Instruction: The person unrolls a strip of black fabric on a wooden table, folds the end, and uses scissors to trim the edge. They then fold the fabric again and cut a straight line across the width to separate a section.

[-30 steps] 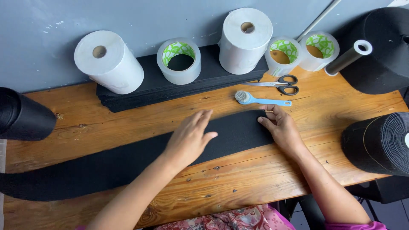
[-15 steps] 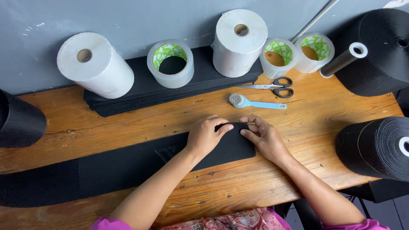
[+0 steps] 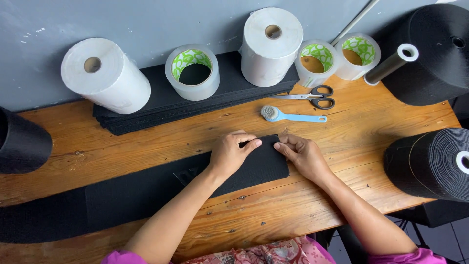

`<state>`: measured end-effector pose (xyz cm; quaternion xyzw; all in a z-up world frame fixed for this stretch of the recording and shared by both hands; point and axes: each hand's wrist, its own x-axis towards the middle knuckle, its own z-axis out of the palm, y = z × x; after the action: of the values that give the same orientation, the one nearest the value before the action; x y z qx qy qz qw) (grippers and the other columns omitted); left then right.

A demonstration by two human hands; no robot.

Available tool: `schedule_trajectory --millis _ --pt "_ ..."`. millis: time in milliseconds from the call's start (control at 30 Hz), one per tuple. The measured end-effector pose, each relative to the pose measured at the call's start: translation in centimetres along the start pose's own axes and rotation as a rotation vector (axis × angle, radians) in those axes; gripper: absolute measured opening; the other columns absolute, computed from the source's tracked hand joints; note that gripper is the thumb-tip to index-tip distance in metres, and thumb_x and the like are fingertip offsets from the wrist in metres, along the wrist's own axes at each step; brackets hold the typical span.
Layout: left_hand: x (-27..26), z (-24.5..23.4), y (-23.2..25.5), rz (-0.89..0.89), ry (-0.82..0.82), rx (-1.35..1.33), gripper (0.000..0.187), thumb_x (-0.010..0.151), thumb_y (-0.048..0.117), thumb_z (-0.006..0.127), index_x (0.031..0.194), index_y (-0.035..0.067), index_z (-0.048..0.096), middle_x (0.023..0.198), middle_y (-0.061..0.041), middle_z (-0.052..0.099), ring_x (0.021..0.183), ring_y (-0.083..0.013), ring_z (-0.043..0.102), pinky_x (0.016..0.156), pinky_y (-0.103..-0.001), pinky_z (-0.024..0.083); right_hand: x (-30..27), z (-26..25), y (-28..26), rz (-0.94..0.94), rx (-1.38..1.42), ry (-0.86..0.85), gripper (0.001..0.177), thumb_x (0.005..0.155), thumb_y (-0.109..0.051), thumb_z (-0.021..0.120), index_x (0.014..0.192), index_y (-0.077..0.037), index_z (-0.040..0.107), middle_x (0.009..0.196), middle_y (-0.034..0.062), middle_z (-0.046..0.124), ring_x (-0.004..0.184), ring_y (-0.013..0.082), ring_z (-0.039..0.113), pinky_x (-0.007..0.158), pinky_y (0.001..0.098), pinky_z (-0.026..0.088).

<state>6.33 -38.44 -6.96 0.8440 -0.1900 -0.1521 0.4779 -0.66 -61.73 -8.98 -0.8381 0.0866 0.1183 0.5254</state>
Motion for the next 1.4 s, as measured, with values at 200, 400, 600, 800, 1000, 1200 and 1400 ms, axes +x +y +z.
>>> schedule_trajectory --millis 200,400,600,800,1000,1200,1400 --pt "-0.5 -0.8 1.6 0.007 -0.014 0.062 0.022 0.097 0.025 0.069 0.107 0.008 0.079 0.093 -0.012 0.077 0.084 -0.0233 0.075 0.062 -0.031 0.059 0.5 0.6 1.2 -0.01 -0.003 0.025 0.016 0.098 -0.021 0.071 0.092 -0.007 0.075 0.061 0.0049 0.073 0.063 0.0107 0.058 0.07 0.0285 0.053" --pt "-0.6 0.4 1.4 0.008 -0.007 -0.006 0.029 0.099 0.026 0.068 0.115 0.002 0.074 0.103 -0.018 0.077 0.097 -0.0291 0.076 0.074 -0.034 0.063 0.2 0.9 0.4 -0.007 -0.004 0.01 0.017 0.097 -0.024 0.072 0.09 -0.009 0.075 0.059 0.0027 0.071 0.062 0.0101 0.056 0.069 0.0283 0.053" --pt "-0.2 1.0 0.1 -0.006 0.068 -0.186 0.029 0.096 0.027 0.073 0.11 0.002 0.077 0.099 -0.019 0.078 0.098 -0.0303 0.076 0.081 -0.037 0.061 -0.4 0.0 -2.7 0.004 0.114 -0.068 0.019 0.1 -0.021 0.068 0.097 -0.004 0.075 0.067 0.0108 0.077 0.059 0.0111 0.067 0.064 0.026 0.059" --pt "0.1 1.1 -0.9 -0.021 0.095 -0.268 0.03 0.097 0.027 0.073 0.113 0.001 0.076 0.105 -0.02 0.078 0.105 -0.0297 0.074 0.088 -0.039 0.059 -1.1 -1.5 -1.9 0.041 0.207 -0.157 0.032 0.105 -0.023 0.056 0.096 0.003 0.073 0.083 0.0177 0.08 0.073 0.0198 0.077 0.066 0.0336 0.065" --pt "0.0 0.8 -0.3 -0.054 0.121 -0.233 0.032 0.095 0.032 0.075 0.112 0.005 0.078 0.106 -0.017 0.078 0.111 -0.0316 0.072 0.094 -0.042 0.057 -1.9 -2.6 -3.2 -0.012 0.195 -0.193 0.032 0.105 -0.023 0.052 0.096 0.0 0.073 0.081 0.0146 0.082 0.066 0.0179 0.079 0.056 0.0272 0.062" --pt "-0.2 0.4 0.5 -0.06 0.118 -0.243 0.031 0.094 0.03 0.076 0.112 0.005 0.078 0.106 -0.018 0.078 0.111 -0.0334 0.071 0.094 -0.043 0.057 -0.8 -1.4 0.2 -0.038 0.154 -0.19 0.029 0.104 -0.024 0.057 0.096 -0.001 0.072 0.081 0.0124 0.079 0.063 0.0171 0.077 0.056 0.0276 0.062" --pt "-0.2 0.4 0.6 -0.074 0.108 -0.265 0.03 0.093 0.032 0.077 0.112 0.008 0.079 0.107 -0.015 0.078 0.112 -0.0292 0.072 0.095 -0.039 0.057 -0.2 -0.6 0.7 -0.053 0.243 -0.151 0.022 0.103 -0.018 0.059 0.097 0.001 0.07 0.072 0.0114 0.074 0.06 0.0174 0.075 0.053 0.0278 0.062"
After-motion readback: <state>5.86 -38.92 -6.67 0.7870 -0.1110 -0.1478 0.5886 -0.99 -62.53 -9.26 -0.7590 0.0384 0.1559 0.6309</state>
